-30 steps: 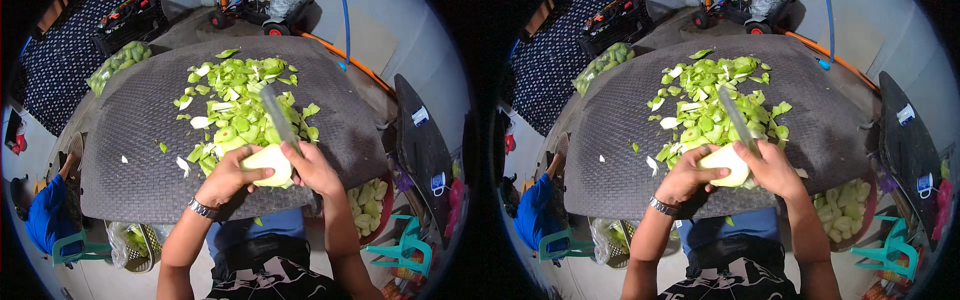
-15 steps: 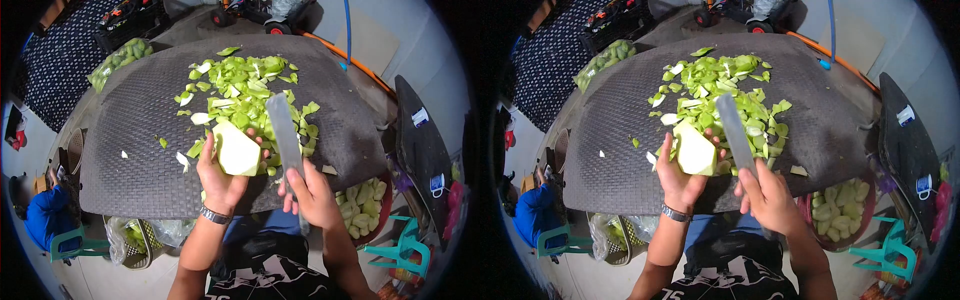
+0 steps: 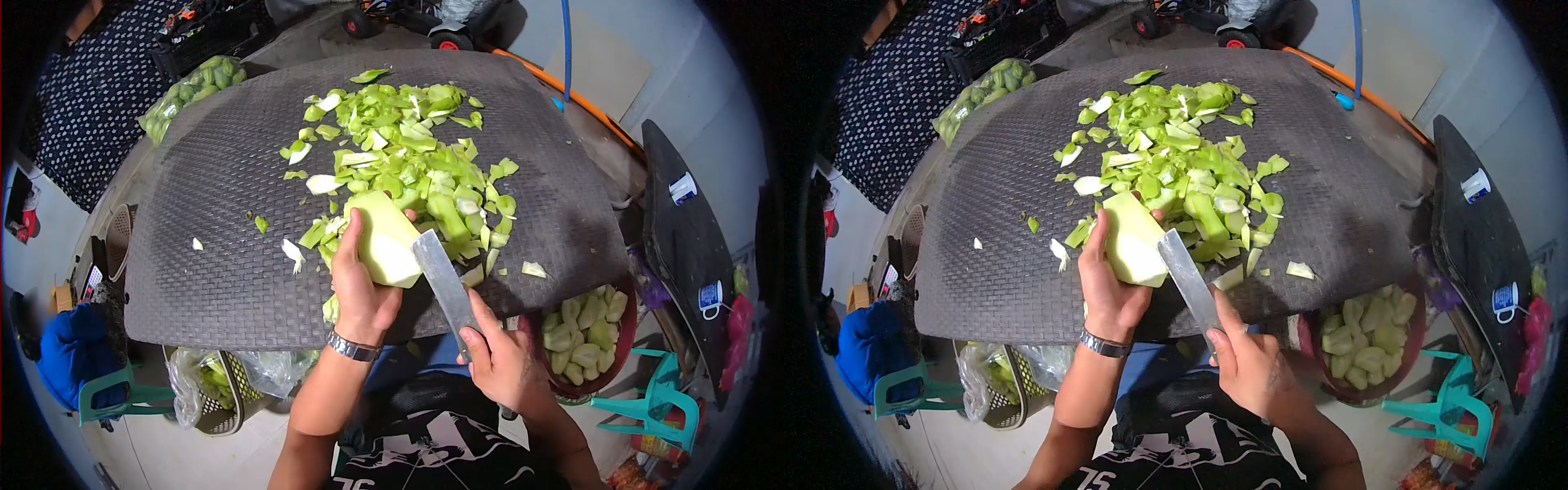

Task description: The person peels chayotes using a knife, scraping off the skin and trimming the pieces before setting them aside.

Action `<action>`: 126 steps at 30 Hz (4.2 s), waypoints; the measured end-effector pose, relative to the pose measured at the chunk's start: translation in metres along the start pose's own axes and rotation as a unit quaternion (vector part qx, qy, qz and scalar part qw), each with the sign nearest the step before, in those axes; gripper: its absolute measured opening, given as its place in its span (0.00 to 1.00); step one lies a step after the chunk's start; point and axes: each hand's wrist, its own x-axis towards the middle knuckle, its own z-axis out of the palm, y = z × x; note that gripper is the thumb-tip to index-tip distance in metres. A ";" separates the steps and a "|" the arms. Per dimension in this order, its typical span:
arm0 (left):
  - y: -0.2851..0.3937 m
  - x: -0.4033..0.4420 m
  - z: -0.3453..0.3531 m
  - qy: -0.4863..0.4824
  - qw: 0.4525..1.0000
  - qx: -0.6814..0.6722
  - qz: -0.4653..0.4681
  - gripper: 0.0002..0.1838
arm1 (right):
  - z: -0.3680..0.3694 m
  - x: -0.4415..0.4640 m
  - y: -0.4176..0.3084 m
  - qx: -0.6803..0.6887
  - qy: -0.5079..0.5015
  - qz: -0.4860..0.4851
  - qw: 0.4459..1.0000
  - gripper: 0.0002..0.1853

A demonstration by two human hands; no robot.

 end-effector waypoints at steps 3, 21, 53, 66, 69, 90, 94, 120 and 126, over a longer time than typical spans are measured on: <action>-0.001 -0.004 0.000 -0.011 1.000 0.018 -0.009 0.28 | 0.004 0.006 0.012 0.059 -0.009 -0.004 0.998 0.29; 0.002 -0.002 0.000 -0.056 0.985 0.124 -0.104 0.26 | -0.010 0.018 0.029 0.094 -0.052 -0.067 0.992 0.29; -0.013 -0.006 -0.004 -0.032 0.999 -0.037 -0.020 0.24 | 0.006 0.017 0.013 0.315 -0.124 0.067 0.939 0.30; 0.013 0.003 -0.016 -0.148 0.972 -0.174 -0.054 0.30 | -0.005 0.001 -0.001 0.040 -0.013 -0.098 0.994 0.28; 0.003 0.004 -0.018 -0.124 0.983 -0.130 -0.049 0.32 | 0.006 0.000 0.005 -0.099 0.065 -0.179 0.977 0.27; -0.021 -0.013 0.004 0.003 0.994 -0.104 0.031 0.32 | 0.022 0.005 0.014 -0.148 0.108 -0.151 0.971 0.26; -0.023 -0.012 -0.002 0.007 0.995 -0.071 0.066 0.32 | 0.017 0.007 0.018 -0.096 0.080 -0.159 0.979 0.26; -0.045 -0.036 0.012 0.069 0.989 -0.060 0.114 0.34 | 0.039 0.014 0.022 -0.140 0.165 -0.167 0.962 0.24; -0.051 -0.037 0.019 0.083 0.986 -0.024 0.141 0.35 | 0.044 0.022 0.024 -0.178 0.199 -0.191 0.945 0.23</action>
